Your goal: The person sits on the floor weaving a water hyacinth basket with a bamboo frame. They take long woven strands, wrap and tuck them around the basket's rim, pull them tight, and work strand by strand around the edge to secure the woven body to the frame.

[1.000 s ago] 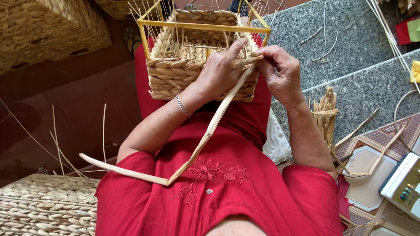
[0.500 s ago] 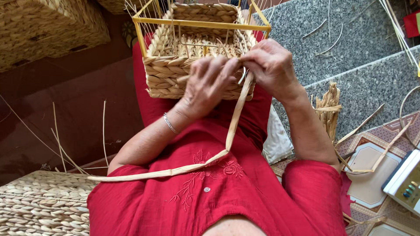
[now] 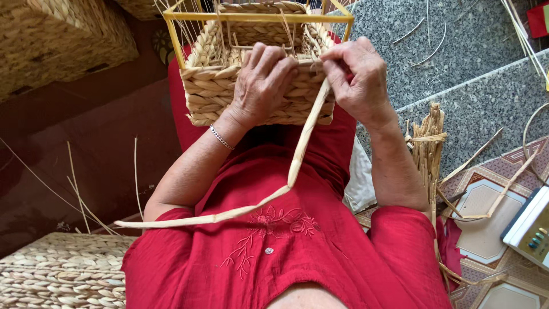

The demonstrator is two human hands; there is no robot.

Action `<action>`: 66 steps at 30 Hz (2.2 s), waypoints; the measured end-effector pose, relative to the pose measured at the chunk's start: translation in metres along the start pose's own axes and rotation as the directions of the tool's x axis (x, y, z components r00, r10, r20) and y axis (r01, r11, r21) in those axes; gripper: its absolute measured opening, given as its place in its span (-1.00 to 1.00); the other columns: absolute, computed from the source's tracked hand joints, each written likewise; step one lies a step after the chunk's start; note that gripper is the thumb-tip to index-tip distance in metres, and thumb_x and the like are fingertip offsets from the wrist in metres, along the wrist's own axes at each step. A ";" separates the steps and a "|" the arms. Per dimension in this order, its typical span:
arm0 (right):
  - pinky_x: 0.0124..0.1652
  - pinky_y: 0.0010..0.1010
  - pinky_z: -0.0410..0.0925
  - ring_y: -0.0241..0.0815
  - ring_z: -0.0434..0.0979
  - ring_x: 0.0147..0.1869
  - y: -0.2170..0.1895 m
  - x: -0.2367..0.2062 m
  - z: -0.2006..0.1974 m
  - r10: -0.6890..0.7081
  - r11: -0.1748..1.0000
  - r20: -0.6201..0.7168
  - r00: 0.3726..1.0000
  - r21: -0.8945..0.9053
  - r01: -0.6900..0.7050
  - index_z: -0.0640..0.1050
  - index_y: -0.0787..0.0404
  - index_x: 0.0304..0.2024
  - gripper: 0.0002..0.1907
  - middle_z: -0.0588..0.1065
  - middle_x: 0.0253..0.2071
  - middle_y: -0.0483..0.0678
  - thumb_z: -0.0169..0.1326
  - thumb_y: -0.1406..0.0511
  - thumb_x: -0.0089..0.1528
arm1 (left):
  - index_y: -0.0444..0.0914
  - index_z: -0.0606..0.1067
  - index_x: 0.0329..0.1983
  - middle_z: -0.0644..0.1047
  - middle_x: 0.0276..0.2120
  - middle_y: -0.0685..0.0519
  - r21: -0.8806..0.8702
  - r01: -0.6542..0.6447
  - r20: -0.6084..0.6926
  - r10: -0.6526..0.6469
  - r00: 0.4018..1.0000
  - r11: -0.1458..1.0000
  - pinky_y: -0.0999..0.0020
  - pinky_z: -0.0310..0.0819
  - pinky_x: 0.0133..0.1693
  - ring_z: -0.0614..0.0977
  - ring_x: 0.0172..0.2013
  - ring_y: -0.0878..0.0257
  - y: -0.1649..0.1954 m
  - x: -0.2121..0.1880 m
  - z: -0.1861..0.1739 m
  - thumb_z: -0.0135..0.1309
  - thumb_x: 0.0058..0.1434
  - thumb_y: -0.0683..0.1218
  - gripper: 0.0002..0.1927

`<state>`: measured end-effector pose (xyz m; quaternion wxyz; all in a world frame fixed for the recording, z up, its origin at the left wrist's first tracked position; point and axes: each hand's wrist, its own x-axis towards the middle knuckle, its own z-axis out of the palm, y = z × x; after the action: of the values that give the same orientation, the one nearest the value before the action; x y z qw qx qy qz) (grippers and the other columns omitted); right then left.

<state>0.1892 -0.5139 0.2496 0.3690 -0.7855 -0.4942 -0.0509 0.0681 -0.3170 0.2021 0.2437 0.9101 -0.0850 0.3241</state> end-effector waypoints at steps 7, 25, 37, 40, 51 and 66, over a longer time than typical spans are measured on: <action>-0.34 -0.39 0.37 -0.24 0.47 -0.29 0.009 0.012 0.012 0.079 0.997 -0.179 0.981 0.041 -0.072 0.60 0.26 -0.22 -0.88 0.53 -0.34 -0.04 0.33 0.43 0.36 | -0.22 0.48 -0.02 0.43 -0.08 -0.01 -0.050 -0.009 -0.012 0.008 1.000 0.999 0.14 0.34 -0.01 0.45 -0.05 0.04 -0.014 0.022 -0.003 0.25 0.34 -0.10 -0.77; -0.16 -0.53 0.43 -0.37 0.48 -0.25 0.037 -0.096 0.045 0.526 0.771 -0.397 0.752 0.597 -0.224 0.52 0.20 0.08 -0.76 0.60 -0.03 -0.06 0.21 0.45 0.38 | -0.24 0.51 -0.05 0.49 -0.16 -0.01 -0.049 -0.030 0.089 0.034 0.995 0.998 0.14 0.32 0.03 0.50 -0.09 0.08 -0.013 0.001 -0.004 0.27 0.40 -0.30 -0.82; -0.12 -0.19 0.27 0.05 0.43 -0.09 0.101 -0.386 -0.037 0.455 0.180 -0.659 0.599 -0.591 -0.787 0.54 0.08 -0.20 -0.77 0.49 -0.25 0.03 0.31 0.33 0.12 | -0.24 0.52 0.00 0.49 -0.12 0.01 -0.002 -0.034 0.141 0.034 0.989 0.999 0.16 0.27 0.08 0.47 -0.05 0.09 -0.002 -0.011 -0.014 0.23 0.38 -0.26 -0.81; -0.14 -0.21 0.26 0.00 0.43 -0.11 0.109 -0.397 -0.041 0.532 0.140 -0.644 0.549 -0.573 -0.808 0.53 0.02 -0.23 -0.80 0.50 -0.27 -0.02 0.35 0.30 0.24 | -0.24 0.51 0.00 0.48 -0.10 0.00 0.014 -0.025 0.148 0.023 0.989 1.000 0.17 0.27 0.09 0.45 -0.04 0.08 -0.002 -0.014 -0.014 0.22 0.39 -0.26 -0.82; -0.13 -0.38 0.46 -0.21 0.59 -0.12 0.054 -0.388 -0.077 0.834 0.502 -0.336 0.438 0.131 -0.855 0.50 0.29 -0.05 -0.85 0.55 -0.17 0.00 0.18 0.46 0.35 | -0.23 0.51 -0.02 0.50 -0.08 -0.01 0.080 -0.009 0.249 -0.011 0.969 0.997 0.12 0.35 0.09 0.50 -0.03 0.05 0.011 0.006 -0.039 0.22 0.39 -0.25 -0.83; -0.19 -0.49 0.54 -0.36 0.63 -0.21 -0.067 -0.030 0.020 0.496 0.637 0.145 0.856 0.609 -0.472 0.52 0.37 0.00 -0.85 0.62 -0.21 -0.04 0.12 0.43 0.39 | -0.30 0.53 0.19 0.54 0.10 -0.05 -0.848 0.345 0.154 -0.436 0.887 0.403 0.19 0.44 0.22 0.58 0.10 0.12 0.007 -0.007 -0.048 0.04 0.52 -0.15 -0.76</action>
<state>0.1141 -0.5076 0.2575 0.6166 -0.7195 -0.2472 0.2025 0.0345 -0.2995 0.2325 0.7330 0.6457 -0.0077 0.2138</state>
